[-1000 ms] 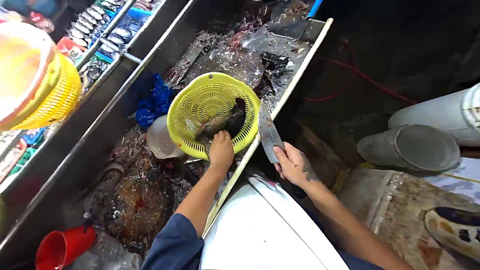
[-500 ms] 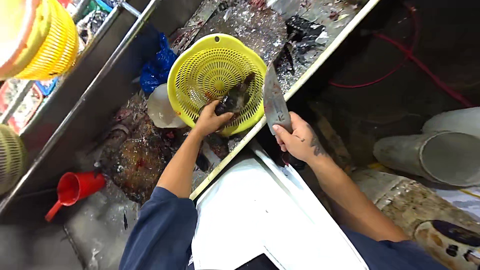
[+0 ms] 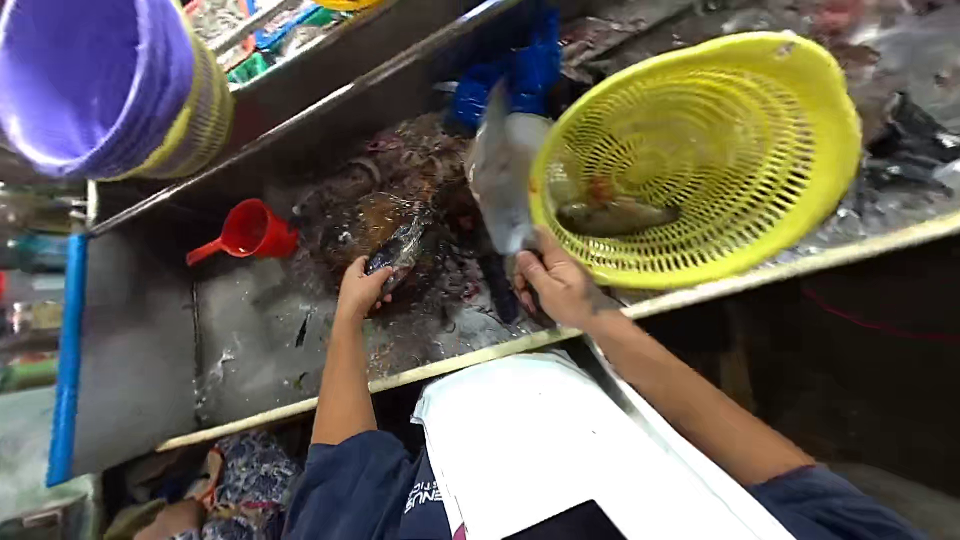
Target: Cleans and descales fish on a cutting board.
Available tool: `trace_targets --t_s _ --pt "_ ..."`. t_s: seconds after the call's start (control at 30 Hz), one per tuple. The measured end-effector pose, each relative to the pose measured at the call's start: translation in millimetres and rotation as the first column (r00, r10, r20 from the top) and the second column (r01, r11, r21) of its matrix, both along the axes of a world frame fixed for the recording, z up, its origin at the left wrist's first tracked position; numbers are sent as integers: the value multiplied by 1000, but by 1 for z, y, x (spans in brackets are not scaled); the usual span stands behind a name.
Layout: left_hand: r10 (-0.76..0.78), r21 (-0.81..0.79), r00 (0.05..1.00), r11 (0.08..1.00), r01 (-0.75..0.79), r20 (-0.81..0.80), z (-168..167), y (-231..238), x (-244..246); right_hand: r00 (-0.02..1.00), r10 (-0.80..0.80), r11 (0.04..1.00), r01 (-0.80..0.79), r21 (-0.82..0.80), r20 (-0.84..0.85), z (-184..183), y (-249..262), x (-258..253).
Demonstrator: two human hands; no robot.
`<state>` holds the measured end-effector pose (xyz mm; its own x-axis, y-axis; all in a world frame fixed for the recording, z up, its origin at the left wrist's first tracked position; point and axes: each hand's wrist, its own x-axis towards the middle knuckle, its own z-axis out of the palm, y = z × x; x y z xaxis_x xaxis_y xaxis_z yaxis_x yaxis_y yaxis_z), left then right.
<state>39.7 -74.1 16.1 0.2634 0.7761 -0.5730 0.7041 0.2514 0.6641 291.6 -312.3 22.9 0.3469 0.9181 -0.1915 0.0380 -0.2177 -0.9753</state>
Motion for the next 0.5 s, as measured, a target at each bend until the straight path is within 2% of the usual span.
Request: trace_targets --t_s 0.03,0.07,0.1,0.13,0.17,0.2,0.27,0.33,0.37,0.4,0.43,0.47,0.5 --pt "38 -15 997 999 -39 -63 -3 6 -8 977 118 971 -76 -229 176 -3 22 -8" --pt "50 -34 995 998 -53 -85 -2 10 -16 926 273 886 -135 -444 262 1 42 -16" --pt "44 -46 995 998 -48 -90 0 15 -25 871 390 791 -152 -592 298 6 59 -27" --pt "25 -58 996 998 -30 -91 4 21 -33 829 448 737 -132 -663 334 17 71 -37" --pt "3 -76 995 997 -10 -95 7 26 -42 797 454 745 -93 -661 399 31 76 -46" --pt "-22 -99 995 995 12 -100 9 29 -50 773 402 810 -50 -584 491 46 77 -53" --pt "-71 -135 990 989 54 -119 12 36 -64 711 126 973 48 -227 691 70 78 -68" --pt "-102 -160 989 984 83 -111 11 42 -73 651 -192 981 121 149 734 80 90 -87" --pt "-118 -174 988 980 99 -100 10 43 -77 637 -292 954 145 261 713 73 99 -98" --pt "-134 -183 987 976 116 -89 10 45 -79 632 -322 945 165 283 705 58 108 -110" --pt "-152 -180 985 974 135 -84 11 48 -80 633 -251 968 170 185 732 39 115 -121" --pt "-172 -177 982 972 157 -79 11 51 -81 667 -43 987 144 -72 744 25 123 -129" --pt "-185 -170 980 971 170 -71 10 53 -82 710 252 906 65 -418 657 16 135 -132"
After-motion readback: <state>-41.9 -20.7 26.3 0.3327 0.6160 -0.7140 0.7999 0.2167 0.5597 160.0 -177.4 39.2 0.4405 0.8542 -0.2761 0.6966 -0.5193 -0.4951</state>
